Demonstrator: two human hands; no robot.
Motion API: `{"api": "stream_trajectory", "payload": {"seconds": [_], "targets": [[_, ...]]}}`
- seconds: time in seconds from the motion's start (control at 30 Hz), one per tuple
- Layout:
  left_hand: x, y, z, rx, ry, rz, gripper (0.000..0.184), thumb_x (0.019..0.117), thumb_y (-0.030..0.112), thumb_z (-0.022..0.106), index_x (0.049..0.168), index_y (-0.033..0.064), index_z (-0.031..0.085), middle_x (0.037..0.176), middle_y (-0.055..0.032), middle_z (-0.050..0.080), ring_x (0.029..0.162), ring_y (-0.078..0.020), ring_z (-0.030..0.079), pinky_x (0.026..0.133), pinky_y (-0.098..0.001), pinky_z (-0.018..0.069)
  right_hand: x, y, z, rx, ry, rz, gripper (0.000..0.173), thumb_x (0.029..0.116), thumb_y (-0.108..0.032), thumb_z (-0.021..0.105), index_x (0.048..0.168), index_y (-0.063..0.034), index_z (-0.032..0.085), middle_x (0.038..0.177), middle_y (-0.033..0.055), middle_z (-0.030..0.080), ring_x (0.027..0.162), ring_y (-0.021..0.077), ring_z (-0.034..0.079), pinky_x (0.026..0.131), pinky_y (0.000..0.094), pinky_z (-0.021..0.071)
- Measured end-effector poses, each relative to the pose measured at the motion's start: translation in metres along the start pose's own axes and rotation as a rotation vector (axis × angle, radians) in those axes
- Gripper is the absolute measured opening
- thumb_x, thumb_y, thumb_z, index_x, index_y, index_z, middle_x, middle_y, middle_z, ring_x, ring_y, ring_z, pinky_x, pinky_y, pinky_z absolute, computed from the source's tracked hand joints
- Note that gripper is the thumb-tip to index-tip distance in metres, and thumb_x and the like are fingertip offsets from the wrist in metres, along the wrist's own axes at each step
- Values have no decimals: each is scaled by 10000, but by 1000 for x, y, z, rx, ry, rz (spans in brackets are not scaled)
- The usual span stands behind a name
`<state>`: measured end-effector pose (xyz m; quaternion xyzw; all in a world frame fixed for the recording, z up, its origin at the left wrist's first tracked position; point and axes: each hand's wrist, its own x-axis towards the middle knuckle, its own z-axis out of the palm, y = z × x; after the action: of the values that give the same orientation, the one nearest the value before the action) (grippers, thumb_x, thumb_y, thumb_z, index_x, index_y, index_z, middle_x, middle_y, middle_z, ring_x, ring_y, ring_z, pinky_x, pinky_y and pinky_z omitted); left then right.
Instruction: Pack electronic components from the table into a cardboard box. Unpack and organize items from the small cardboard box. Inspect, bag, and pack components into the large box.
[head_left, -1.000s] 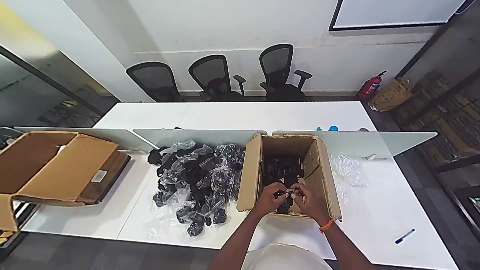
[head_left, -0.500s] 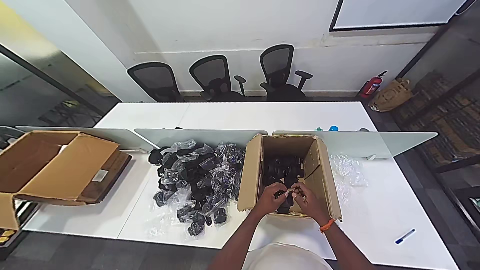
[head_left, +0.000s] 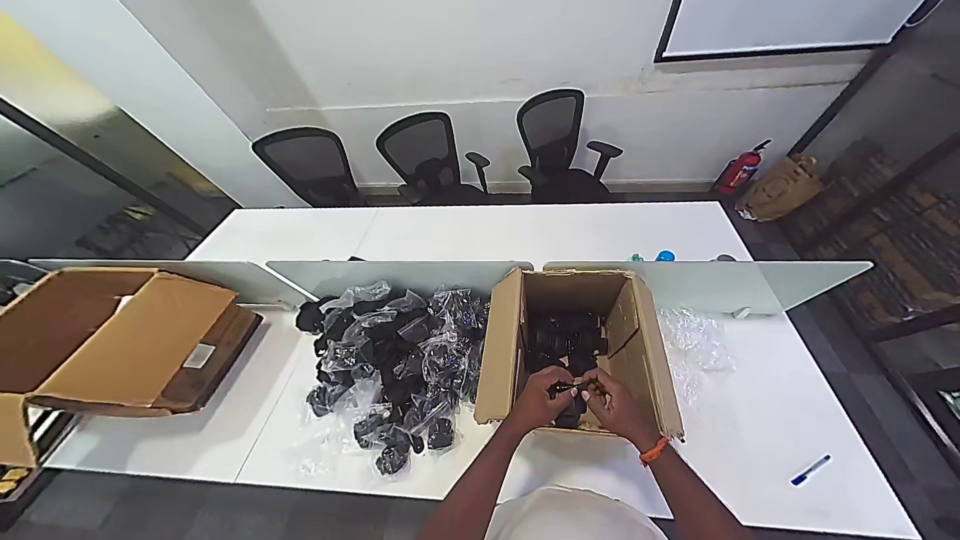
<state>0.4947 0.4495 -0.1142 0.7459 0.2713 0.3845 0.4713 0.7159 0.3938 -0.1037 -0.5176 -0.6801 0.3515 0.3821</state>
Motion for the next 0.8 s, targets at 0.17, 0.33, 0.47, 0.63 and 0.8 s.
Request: {"api": "stream_trajectory", "payload": {"seconds": [0.17,0.33,0.47,0.63,0.8], "targets": [[0,-2,0,-25,-9,26,244,896,122,760,1094,-8,702,1145,-120,706,1093,-171,677,977,-357,573,1,2,-1,-20,-19,29,283,1038,-317,515,1001,-95,687,729,2,599,633,77,562,612,279,501],[0,-3,0,-23,-7,39,159,937,111,717,1041,-9,721,1143,-121,712,1112,-177,675,1000,-359,564,1,4,0,-10,-34,52,311,1044,-352,489,1118,-104,664,757,8,610,639,103,575,621,320,521],[-1,-3,1,-14,5,24,160,968,137,680,1027,-6,722,1135,-114,714,1087,-163,680,979,-346,571,0,1,0,16,-1,-21,301,973,-263,597,1202,-76,652,821,13,636,667,72,578,614,256,516],[-1,-1,0,-25,-8,-11,266,904,147,763,1118,2,697,1143,-107,710,1069,-155,683,965,-349,578,0,2,0,-44,-1,21,317,1050,-326,500,927,-98,683,694,2,588,615,86,561,610,297,500],[0,-2,0,-17,-5,31,167,936,117,722,1046,-9,718,1136,-118,714,1094,-171,679,987,-353,568,0,1,0,-11,-5,44,334,1015,-351,536,1152,-75,665,743,4,609,616,89,562,592,300,512]]}}
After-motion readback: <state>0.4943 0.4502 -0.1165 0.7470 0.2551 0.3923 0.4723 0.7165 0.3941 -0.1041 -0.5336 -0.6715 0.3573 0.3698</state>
